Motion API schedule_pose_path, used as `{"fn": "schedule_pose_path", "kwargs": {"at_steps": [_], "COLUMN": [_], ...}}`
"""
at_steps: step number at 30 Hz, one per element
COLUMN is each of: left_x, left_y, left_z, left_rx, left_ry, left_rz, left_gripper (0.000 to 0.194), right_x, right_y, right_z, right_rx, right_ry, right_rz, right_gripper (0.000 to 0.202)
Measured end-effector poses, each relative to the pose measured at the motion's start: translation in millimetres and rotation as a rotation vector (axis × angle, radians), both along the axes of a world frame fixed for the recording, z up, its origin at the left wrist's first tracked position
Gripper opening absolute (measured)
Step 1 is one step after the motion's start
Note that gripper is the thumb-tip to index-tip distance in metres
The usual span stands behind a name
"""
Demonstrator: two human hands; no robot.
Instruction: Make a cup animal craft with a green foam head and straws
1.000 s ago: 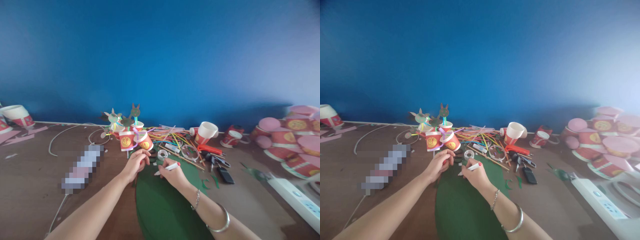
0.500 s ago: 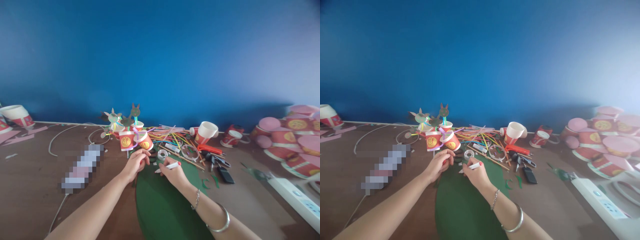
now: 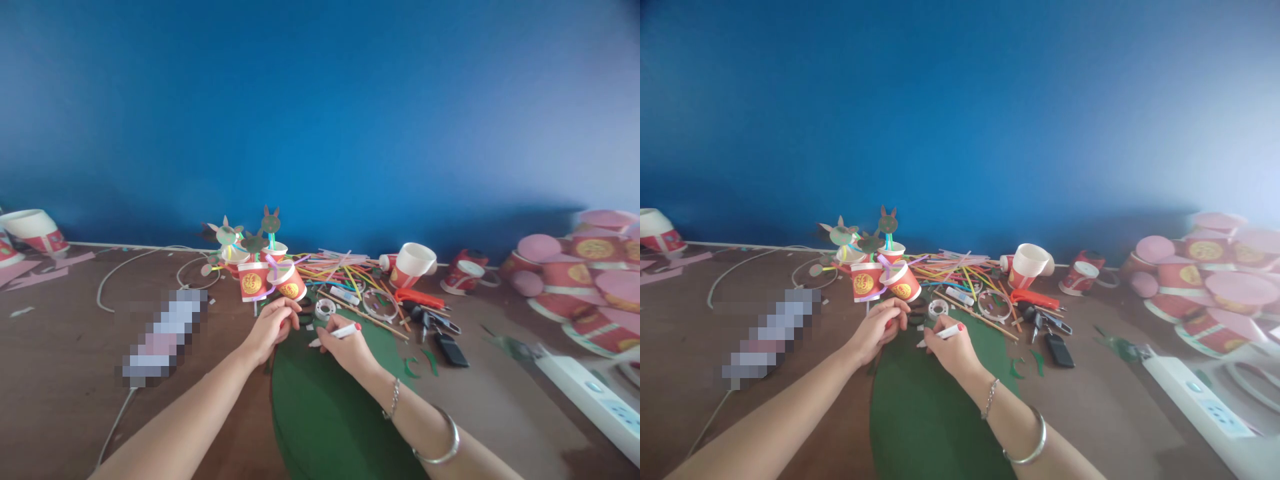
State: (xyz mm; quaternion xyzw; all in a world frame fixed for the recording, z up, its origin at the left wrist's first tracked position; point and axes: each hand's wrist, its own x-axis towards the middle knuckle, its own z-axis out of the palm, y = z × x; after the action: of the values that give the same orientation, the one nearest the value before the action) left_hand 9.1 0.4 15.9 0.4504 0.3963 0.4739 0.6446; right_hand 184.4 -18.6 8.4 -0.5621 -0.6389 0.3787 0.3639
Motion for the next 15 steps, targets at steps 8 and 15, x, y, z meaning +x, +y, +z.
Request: {"fn": "schedule_pose_path", "kwargs": {"at_steps": [8,15], "left_x": [-0.3,0.4], "left_y": [-0.2,-0.7], "left_z": [0.4,2.3], "left_rx": [-0.005,-0.003], "left_ry": [0.005,0.022], "left_rz": [-0.002,0.003], "left_gripper": [0.012,0.013], "right_x": [-0.3,-0.3], "right_y": [0.0,-0.1], "right_z": [3.2,2.2], "right_rx": [0.015,-0.022], "right_ry": [0.009,0.017], "right_rz": [-0.004,0.001], "right_gripper": [0.025,0.023]}}
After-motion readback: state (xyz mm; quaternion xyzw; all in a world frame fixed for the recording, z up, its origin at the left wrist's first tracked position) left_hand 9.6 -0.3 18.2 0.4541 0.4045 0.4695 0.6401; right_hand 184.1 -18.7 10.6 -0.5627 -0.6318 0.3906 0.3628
